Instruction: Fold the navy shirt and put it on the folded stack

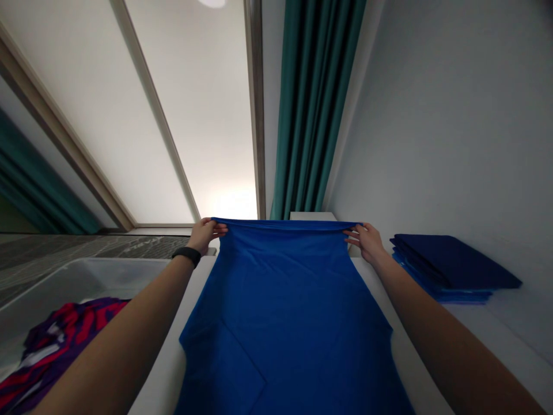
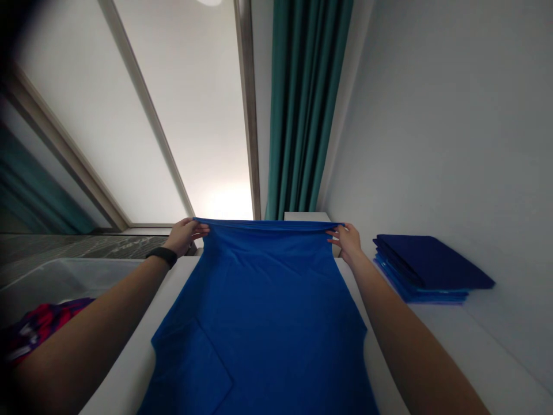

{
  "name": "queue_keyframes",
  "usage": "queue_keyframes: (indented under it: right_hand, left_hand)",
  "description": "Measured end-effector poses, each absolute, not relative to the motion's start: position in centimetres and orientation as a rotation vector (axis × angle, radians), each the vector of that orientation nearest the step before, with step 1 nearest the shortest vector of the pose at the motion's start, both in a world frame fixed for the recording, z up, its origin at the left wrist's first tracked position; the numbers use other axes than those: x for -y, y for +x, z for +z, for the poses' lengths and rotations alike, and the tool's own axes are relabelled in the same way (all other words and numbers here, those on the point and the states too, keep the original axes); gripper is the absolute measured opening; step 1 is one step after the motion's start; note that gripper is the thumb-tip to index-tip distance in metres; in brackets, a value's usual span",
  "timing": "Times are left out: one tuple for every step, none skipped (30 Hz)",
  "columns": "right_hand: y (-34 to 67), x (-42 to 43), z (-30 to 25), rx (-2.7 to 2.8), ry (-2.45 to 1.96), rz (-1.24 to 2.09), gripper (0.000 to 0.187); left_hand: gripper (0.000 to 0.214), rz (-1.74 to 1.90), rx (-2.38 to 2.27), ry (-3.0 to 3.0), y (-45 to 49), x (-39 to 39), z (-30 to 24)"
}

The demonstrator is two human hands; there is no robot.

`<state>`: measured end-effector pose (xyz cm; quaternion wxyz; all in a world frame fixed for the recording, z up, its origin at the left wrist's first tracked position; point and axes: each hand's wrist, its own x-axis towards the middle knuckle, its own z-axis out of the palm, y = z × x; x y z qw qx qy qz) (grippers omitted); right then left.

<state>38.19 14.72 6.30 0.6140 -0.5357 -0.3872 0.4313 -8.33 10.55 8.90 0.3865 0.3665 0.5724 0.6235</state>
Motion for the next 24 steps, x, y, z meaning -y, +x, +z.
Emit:
queue_keyframes:
  right_hand:
    - [38.3,-14.6,6.1,0.902,-1.243,0.997,0.008]
    - [38.4,-14.5,5.9,0.913,-1.254,0.997,0.007]
    - [38.6,-14.2,5.6,0.925,-1.269,0.995,0.007]
    - [38.7,-13.8,5.2,0.940,-1.289,0.990,0.007]
    - [39.0,-13.4,4.8,0.956,-1.313,0.984,0.007]
    - [39.3,-12.8,4.2,0.975,-1.340,0.977,0.007]
    - [39.6,-12.1,3.7,0.997,-1.368,0.967,0.008]
    - [40.0,-11.3,3.1,1.020,-1.398,0.957,0.009]
    - [40.5,-10.5,2.6,1.044,-1.428,0.943,0.010]
    - [40.9,-9.7,2.0,1.073,-1.458,0.926,0.011]
    - [41.4,-9.0,1.5,1.110,-1.489,0.905,0.014]
    - [41.8,-8.3,1.1,1.163,-1.529,0.876,0.017]
    - [42.2,-7.7,0.7,1.216,-1.567,0.848,0.020]
    - [42.5,-7.3,0.4,1.268,-1.604,0.819,0.022]
    - [42.6,-7.1,0.1,1.317,-1.639,0.789,0.022]
    - [42.7,-6.9,-0.1,1.356,-1.669,0.760,0.021]
    - [42.7,-7.0,-0.3,1.388,-1.696,0.729,0.019]
    - [42.7,-7.1,-0.5,1.418,-1.719,0.698,0.016]
    - [42.6,-7.3,-0.6,1.444,-1.737,0.670,0.011]
    - [42.5,-7.5,-0.6,1.465,-1.748,0.646,0.007]
    - [42.4,-7.7,-0.6,1.482,-1.756,0.628,0.008]
    - [42.4,-7.8,-0.6,1.499,-1.755,0.609,0.012]
    - [42.4,-7.9,-0.5,1.520,-1.744,0.586,0.017]
    - [42.4,-7.8,-0.4,1.546,-1.725,0.561,0.021]
  left_hand:
    - [0.008,1.577,-1.462,0.934,-8.3,-10.3,8.8]
    - [0.006,1.565,-1.469,0.937,-8.3,-9.9,8.7]
    - [0.005,1.550,-1.480,0.943,-8.3,-9.4,8.5]
    - [0.007,1.533,-1.497,0.951,-8.3,-8.8,8.2]
    - [0.012,1.515,-1.522,0.961,-8.3,-8.1,7.9]
    - [0.016,1.498,-1.554,0.975,-8.3,-7.3,7.5]
    - [0.019,1.481,-1.596,0.991,-8.3,-6.4,7.0]
    - [0.021,1.466,-1.642,1.015,-8.3,-5.5,6.5]
    - [0.021,1.445,-1.688,1.048,-8.4,-4.6,6.0]
    - [0.023,1.426,-1.727,1.080,-8.6,-3.8,5.5]
    - [0.026,1.379,-1.786,1.141,-8.7,-3.0,5.0]
    - [0.030,1.268,-1.898,1.279,-8.9,-2.2,4.5]
    - [0.033,1.151,-1.989,1.393,-9.1,-1.6,4.0]
    - [0.034,1.034,-2.065,1.489,-9.2,-1.1,3.5]
    - [0.033,0.937,-2.125,1.566,-9.3,-0.6,3.1]
    - [0.030,0.885,-2.161,1.605,-9.3,-0.3,2.7]
    - [0.027,0.869,-2.184,1.622,-9.3,0.0,2.4]
    - [0.025,0.876,-2.194,1.627,-9.3,0.1,2.2]
    - [0.025,0.894,-2.190,1.629,-9.2,0.2,2.1]
    - [0.027,0.918,-2.170,1.636,-9.2,0.2,2.1]
    - [0.029,0.942,-2.147,1.642,-9.3,0.1,2.1]
    - [0.030,0.973,-2.129,1.642,-9.3,-0.1,2.2]
    - [0.030,1.017,-2.117,1.636,-9.5,-0.2,2.3]
    - [0.030,1.062,-2.115,1.625,-9.6,-0.4,2.4]
